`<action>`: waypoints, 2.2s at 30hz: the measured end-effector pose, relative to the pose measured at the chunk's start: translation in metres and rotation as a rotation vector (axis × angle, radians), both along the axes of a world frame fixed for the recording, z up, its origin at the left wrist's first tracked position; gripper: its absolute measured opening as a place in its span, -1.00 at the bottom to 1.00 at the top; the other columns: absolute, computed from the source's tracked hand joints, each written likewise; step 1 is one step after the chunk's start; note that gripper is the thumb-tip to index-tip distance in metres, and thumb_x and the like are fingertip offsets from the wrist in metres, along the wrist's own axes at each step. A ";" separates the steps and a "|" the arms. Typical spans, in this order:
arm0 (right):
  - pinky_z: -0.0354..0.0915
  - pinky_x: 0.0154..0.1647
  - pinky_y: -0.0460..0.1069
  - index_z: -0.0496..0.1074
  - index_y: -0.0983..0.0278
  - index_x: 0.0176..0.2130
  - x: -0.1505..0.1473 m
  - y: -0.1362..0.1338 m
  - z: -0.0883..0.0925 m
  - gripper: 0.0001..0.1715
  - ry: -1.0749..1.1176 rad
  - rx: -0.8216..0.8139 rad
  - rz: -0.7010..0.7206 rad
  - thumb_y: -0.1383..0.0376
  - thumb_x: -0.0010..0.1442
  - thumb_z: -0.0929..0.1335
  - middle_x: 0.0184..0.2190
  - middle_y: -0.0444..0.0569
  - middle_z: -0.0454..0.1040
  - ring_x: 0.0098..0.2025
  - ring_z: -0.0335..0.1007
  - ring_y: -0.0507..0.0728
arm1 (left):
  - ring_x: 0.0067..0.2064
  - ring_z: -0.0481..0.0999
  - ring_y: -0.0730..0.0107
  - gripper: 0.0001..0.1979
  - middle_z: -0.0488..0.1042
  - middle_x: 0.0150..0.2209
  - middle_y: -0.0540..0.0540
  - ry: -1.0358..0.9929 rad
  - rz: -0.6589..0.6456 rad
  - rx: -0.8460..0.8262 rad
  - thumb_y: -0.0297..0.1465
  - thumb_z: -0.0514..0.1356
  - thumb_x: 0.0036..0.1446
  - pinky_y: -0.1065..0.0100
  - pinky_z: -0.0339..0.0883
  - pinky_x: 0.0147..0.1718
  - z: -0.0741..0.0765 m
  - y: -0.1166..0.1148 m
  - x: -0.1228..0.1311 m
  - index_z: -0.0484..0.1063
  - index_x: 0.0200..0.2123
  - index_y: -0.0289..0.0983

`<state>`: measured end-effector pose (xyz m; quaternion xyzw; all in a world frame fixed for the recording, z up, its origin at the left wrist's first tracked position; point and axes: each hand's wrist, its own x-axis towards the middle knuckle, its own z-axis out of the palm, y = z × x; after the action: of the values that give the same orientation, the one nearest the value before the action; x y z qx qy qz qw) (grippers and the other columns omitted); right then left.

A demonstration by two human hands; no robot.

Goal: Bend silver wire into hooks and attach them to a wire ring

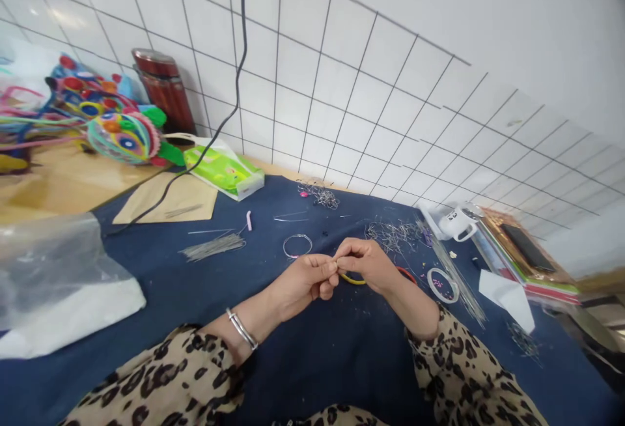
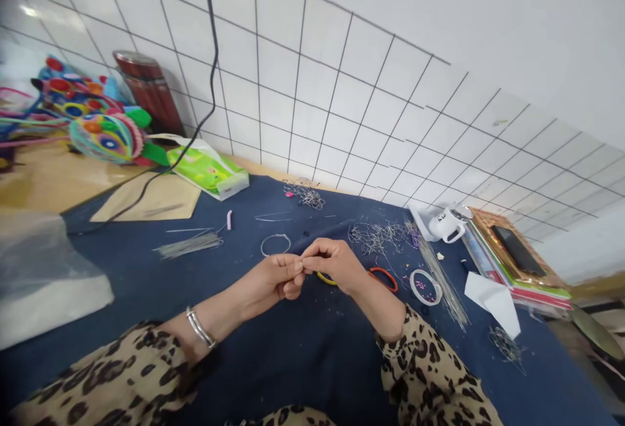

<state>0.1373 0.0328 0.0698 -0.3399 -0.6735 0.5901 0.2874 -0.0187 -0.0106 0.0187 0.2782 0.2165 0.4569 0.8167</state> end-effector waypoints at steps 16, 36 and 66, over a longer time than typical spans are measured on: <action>0.21 -0.39 -0.09 0.45 0.33 -0.43 0.014 0.018 -0.024 -0.82 0.034 -0.067 0.044 0.24 -0.03 0.39 -0.55 -0.14 0.40 -0.47 0.27 -0.02 | -0.31 0.54 0.25 -0.76 0.51 -0.29 -0.27 0.194 -0.080 0.001 -0.38 0.16 0.09 0.32 0.40 -0.36 -0.005 0.006 -0.004 0.43 -0.23 -0.45; 0.20 -0.29 -0.08 0.44 0.24 -0.37 0.010 0.016 -0.037 -0.86 -0.090 0.237 0.055 0.23 0.10 0.32 -0.45 -0.14 0.35 -0.37 0.27 -0.01 | -0.52 0.47 0.46 -0.81 0.47 -0.46 -0.10 0.478 0.016 0.165 -0.34 0.20 0.02 0.44 0.34 -0.54 -0.005 0.008 -0.002 0.37 -0.39 -0.38; 0.28 -0.20 -0.01 0.42 0.18 -0.24 0.001 0.013 -0.076 -0.79 -0.175 0.696 0.032 0.35 0.17 0.24 -0.32 -0.05 0.41 -0.26 0.34 0.07 | -0.20 0.41 0.21 -0.74 0.45 -0.31 -0.18 2.274 0.338 0.881 -0.49 0.00 0.16 0.23 0.25 -0.20 -0.025 -0.023 -0.118 0.46 -0.20 -0.30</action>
<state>0.1379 0.0462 -0.0060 -0.2602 -0.8615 0.2984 0.3180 -0.1364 -0.0337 -0.0065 0.7381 0.6652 0.0885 -0.0694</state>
